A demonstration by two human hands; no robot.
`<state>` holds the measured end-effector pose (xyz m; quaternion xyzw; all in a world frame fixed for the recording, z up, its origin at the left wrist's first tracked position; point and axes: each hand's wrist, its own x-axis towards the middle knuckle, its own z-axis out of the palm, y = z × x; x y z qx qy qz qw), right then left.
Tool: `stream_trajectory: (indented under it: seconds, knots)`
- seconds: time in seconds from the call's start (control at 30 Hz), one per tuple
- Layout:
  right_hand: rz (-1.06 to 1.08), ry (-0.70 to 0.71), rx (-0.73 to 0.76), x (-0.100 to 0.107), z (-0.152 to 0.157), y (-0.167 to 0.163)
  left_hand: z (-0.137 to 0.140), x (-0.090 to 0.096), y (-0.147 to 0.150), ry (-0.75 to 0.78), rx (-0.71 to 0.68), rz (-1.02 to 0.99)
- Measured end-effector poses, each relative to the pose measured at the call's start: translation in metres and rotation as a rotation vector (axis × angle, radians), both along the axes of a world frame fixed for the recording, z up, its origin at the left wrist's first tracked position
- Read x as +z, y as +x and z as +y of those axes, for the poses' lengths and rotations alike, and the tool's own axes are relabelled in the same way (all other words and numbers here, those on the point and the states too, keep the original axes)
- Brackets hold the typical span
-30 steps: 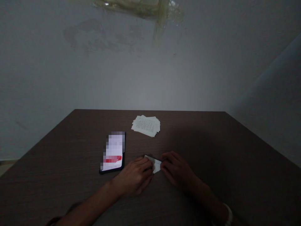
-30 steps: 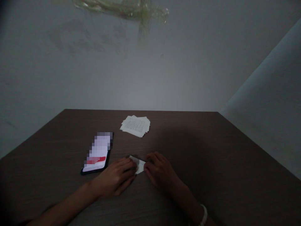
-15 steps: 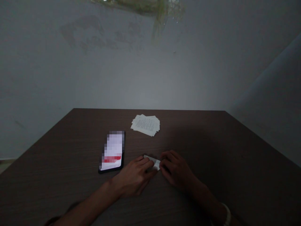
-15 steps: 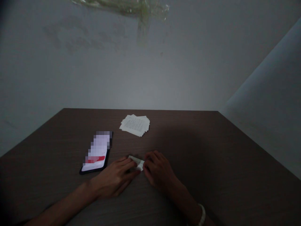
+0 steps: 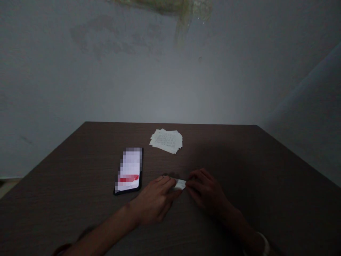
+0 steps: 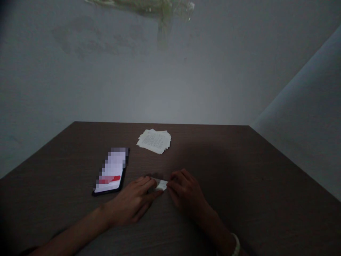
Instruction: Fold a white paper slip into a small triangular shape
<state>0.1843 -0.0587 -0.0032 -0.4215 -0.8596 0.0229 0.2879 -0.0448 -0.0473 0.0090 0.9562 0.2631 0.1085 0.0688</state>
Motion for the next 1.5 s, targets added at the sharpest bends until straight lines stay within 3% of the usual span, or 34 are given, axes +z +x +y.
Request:
stream_trajectory:
  seconds: [0.2, 0.53, 1.07, 1.5]
  knots:
    - [-0.098, -0.069, 0.072, 0.0012, -0.0023, 0.0085, -0.0006, -0.0025, -0.0002, 0.005, 0.01, -0.031]
    - [-0.33, -0.014, 0.085, 0.0086, -0.0049, 0.0069, 0.0011, 0.0013, 0.0018, 0.018, -0.031, 0.003]
    - [-0.242, -0.093, 0.075, 0.006, -0.0079, 0.0059, 0.0008, 0.0007, 0.0032, -0.003, -0.016, -0.009]
    - [-0.183, -0.046, -0.023, 0.0026, -0.0067, -0.0001, 0.0027, 0.0003, 0.0006, -0.108, -0.032, -0.105]
